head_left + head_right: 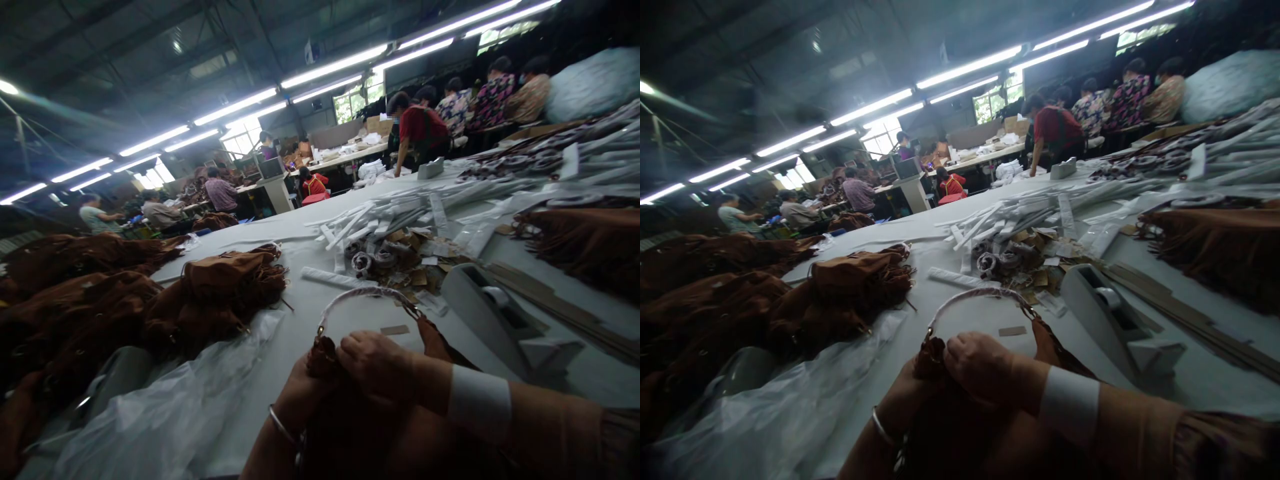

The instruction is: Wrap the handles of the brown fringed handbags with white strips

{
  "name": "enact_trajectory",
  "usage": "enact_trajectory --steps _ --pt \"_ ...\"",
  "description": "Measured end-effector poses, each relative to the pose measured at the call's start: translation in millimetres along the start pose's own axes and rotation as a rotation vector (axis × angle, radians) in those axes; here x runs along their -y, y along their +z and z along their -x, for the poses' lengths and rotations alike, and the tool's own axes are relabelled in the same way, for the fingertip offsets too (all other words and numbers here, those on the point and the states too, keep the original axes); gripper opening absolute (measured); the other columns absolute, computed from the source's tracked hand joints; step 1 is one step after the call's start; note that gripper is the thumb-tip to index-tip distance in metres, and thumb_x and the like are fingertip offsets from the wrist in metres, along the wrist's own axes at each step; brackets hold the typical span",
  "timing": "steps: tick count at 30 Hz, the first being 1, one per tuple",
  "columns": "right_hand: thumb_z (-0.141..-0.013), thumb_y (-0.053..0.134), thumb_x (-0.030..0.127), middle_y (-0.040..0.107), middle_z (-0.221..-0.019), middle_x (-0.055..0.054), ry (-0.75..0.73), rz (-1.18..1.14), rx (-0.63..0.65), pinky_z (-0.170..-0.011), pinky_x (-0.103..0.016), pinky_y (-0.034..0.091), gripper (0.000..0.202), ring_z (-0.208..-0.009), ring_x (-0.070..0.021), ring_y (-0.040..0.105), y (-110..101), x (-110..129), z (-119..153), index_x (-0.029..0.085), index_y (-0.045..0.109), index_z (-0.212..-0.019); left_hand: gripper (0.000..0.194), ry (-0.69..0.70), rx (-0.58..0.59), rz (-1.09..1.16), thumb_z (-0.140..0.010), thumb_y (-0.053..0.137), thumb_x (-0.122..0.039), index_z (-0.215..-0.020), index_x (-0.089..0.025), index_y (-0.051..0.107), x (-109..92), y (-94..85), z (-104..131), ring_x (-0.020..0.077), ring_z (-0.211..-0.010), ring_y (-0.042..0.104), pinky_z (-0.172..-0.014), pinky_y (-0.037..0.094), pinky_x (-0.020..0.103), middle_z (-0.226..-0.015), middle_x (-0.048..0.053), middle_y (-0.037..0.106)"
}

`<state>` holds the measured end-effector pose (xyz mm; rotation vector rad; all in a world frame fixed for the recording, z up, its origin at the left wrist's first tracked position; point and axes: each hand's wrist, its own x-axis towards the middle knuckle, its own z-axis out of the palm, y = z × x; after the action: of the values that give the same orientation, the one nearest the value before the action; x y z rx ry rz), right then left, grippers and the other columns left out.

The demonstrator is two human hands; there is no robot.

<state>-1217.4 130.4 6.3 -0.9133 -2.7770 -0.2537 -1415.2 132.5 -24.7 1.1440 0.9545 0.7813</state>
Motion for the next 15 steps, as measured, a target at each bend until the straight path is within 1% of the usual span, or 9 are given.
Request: enact_trajectory --steps 2,4,6,7,9,12,13,15 --pt "-0.092 0.051 0.016 0.061 -0.089 -0.009 -0.028 0.038 -0.064 -0.062 -0.034 0.037 0.014 -0.076 -0.0216 0.051 -9.4 -4.8 -2.5 0.014 0.060 -0.102 0.045 -0.017 0.092 -0.032 -0.057 0.089 -0.035 -0.092 -0.013 0.070 -0.3 4.8 4.1 0.0257 -0.089 0.064 -0.084 0.050 0.035 -0.092 0.008 0.072" --pt "-0.096 0.048 0.017 0.062 -0.091 -0.008 -0.132 0.030 -0.089 -0.067 -0.034 0.039 0.014 -0.079 -0.0210 0.051 -18.9 -13.2 -6.3 0.015 0.060 -0.101 0.045 -0.044 0.189 -0.040 -0.061 0.088 -0.038 -0.094 -0.012 0.071 0.7 8.4 8.2 0.0256 -0.086 0.065 -0.082 0.050 0.035 -0.091 0.010 0.071" --pt "-0.097 0.048 0.018 0.063 -0.094 -0.006 -0.246 -0.026 -0.085 -0.071 -0.033 0.040 0.014 -0.081 -0.0198 0.052 -25.2 -22.3 -9.5 0.016 0.062 -0.100 0.046 -0.050 0.235 -0.044 -0.063 0.087 -0.039 -0.097 -0.012 0.071 1.8 10.4 11.5 0.0223 -0.080 0.063 -0.076 0.050 0.032 -0.086 0.009 0.071" --pt "-0.096 0.048 0.017 0.064 -0.095 -0.006 -0.278 -0.064 -0.077 -0.072 -0.032 0.041 0.014 -0.081 -0.0191 0.052 -26.8 -26.0 -10.5 0.016 0.062 -0.099 0.047 -0.045 0.245 -0.050 -0.064 0.087 -0.039 -0.100 -0.012 0.070 1.6 10.6 12.8 0.0209 -0.078 0.063 -0.074 0.049 0.031 -0.085 0.008 0.070" --pt "-0.093 0.049 0.011 0.064 -0.094 -0.006 -0.277 -0.141 -0.068 -0.073 -0.030 0.041 0.016 -0.081 -0.0178 0.053 -27.3 -30.0 -10.8 0.016 0.063 -0.098 0.049 -0.032 0.259 -0.068 -0.065 0.087 -0.040 -0.102 -0.012 0.070 -2.3 8.8 14.5 0.0205 -0.079 0.062 -0.073 0.048 0.029 -0.086 0.008 0.071" --pt "-0.087 0.050 0.003 0.064 -0.093 -0.007 -0.217 -0.228 -0.050 -0.071 -0.028 0.041 0.021 -0.080 -0.0171 0.053 -26.2 -27.8 -8.3 0.014 0.064 -0.098 0.054 -0.008 0.311 -0.133 -0.065 0.086 -0.044 -0.105 -0.011 0.071 -18.8 0.9 15.0 0.0246 -0.089 0.063 -0.079 0.048 0.031 -0.097 0.010 0.071" --pt "-0.086 0.051 0.003 0.064 -0.093 -0.007 -0.196 -0.243 -0.040 -0.070 -0.028 0.041 0.022 -0.079 -0.0171 0.053 -26.1 -25.8 -7.3 0.014 0.064 -0.099 0.055 0.027 0.307 -0.158 -0.068 0.083 -0.047 -0.108 -0.012 0.070 -26.3 -2.5 14.7 0.0253 -0.092 0.062 -0.082 0.048 0.032 -0.100 0.010 0.071" --pt "-0.084 0.051 0.002 0.064 -0.091 -0.008 -0.147 -0.264 -0.011 -0.067 -0.028 0.041 0.024 -0.076 -0.0170 0.053 -26.4 -21.2 -5.8 0.013 0.064 -0.100 0.050 0.096 0.276 -0.225 -0.077 0.075 -0.051 -0.107 -0.012 0.070 -40.4 -8.4 13.6 0.0228 -0.091 0.061 -0.082 0.046 0.030 -0.098 0.009 0.070"
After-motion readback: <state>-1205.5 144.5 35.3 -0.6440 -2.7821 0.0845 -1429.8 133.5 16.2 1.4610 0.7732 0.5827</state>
